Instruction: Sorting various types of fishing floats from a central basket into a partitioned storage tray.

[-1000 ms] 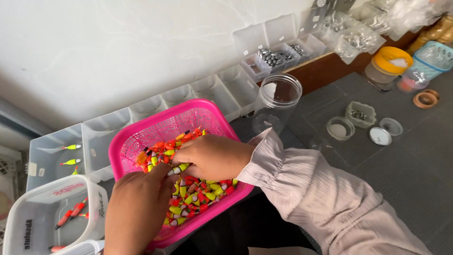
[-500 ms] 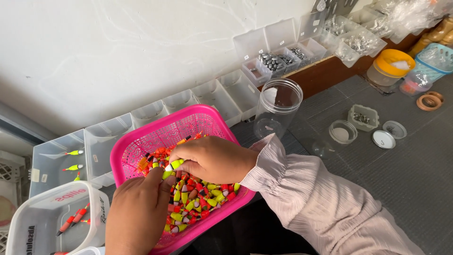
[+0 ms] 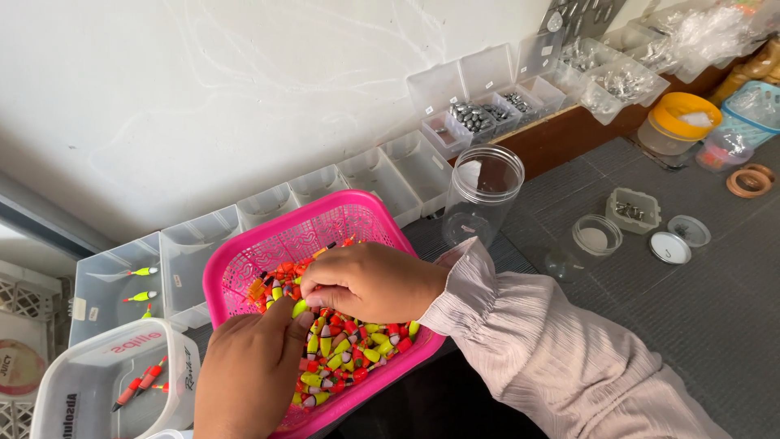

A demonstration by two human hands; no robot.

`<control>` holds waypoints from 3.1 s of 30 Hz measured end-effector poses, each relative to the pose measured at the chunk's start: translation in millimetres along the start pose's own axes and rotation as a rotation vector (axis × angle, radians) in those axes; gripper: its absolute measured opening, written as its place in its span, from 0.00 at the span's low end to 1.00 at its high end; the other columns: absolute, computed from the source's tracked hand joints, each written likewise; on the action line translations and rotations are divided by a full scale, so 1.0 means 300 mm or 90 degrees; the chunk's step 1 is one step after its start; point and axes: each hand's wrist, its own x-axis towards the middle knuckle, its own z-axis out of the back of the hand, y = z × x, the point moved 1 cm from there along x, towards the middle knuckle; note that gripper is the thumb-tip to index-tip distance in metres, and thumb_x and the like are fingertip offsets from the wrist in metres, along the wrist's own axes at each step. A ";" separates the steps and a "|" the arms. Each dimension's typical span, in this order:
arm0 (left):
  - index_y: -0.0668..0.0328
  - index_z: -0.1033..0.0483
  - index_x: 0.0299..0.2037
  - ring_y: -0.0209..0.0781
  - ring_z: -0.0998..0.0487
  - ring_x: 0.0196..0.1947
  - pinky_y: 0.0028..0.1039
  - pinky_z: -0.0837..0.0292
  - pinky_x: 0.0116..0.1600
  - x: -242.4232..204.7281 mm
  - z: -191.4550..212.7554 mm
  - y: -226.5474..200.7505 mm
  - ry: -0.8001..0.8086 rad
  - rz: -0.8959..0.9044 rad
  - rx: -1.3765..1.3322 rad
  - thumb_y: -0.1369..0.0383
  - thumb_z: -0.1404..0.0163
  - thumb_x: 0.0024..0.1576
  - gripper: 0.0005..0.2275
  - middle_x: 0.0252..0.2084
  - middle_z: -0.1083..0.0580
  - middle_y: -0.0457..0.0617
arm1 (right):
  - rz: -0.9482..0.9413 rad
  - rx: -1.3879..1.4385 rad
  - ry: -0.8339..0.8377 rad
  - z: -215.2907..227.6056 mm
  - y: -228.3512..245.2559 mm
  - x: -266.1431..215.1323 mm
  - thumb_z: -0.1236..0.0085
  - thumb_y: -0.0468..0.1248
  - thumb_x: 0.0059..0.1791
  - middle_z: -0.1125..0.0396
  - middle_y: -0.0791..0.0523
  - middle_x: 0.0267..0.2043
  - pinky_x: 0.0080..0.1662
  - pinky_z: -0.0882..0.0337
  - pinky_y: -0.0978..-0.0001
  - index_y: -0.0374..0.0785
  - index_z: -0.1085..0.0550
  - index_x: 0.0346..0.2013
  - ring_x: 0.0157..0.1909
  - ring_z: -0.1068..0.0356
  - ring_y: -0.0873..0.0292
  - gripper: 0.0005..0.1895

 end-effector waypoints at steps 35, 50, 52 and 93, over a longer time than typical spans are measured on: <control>0.36 0.23 0.40 0.41 0.20 0.31 0.35 0.30 0.43 0.001 0.071 -0.034 0.024 0.090 -0.165 0.52 0.66 0.62 0.15 0.23 0.17 0.28 | 0.021 0.033 -0.071 0.002 -0.004 0.005 0.52 0.35 0.56 0.29 0.57 0.37 0.44 0.32 0.64 0.40 0.27 0.41 0.38 0.29 0.55 0.05; 0.54 0.24 0.38 0.62 0.29 0.25 0.48 0.41 0.29 -0.022 0.065 -0.037 -0.153 -0.054 -0.169 0.66 0.49 0.57 0.04 0.22 0.26 0.58 | -0.131 0.017 0.024 -0.013 -0.034 0.013 0.46 0.39 0.52 0.29 0.62 0.22 0.33 0.33 0.69 0.43 0.25 0.30 0.26 0.31 0.65 0.07; 0.55 0.26 0.34 0.61 0.30 0.24 0.48 0.41 0.29 -0.023 0.053 -0.031 -0.166 -0.052 -0.161 0.69 0.50 0.53 0.02 0.20 0.28 0.58 | -0.142 0.019 0.040 -0.010 -0.035 0.014 0.47 0.41 0.53 0.29 0.62 0.22 0.32 0.33 0.69 0.44 0.26 0.29 0.25 0.31 0.65 0.09; 0.71 0.32 0.54 0.68 0.24 0.42 0.50 0.32 0.46 -0.003 0.061 0.003 -0.230 -0.079 -0.359 0.83 0.61 0.47 0.22 0.43 0.25 0.68 | -0.341 -0.422 0.372 -0.040 -0.103 0.194 0.48 0.46 0.47 0.24 0.59 0.38 0.46 0.32 0.59 0.51 0.21 0.34 0.42 0.26 0.56 0.09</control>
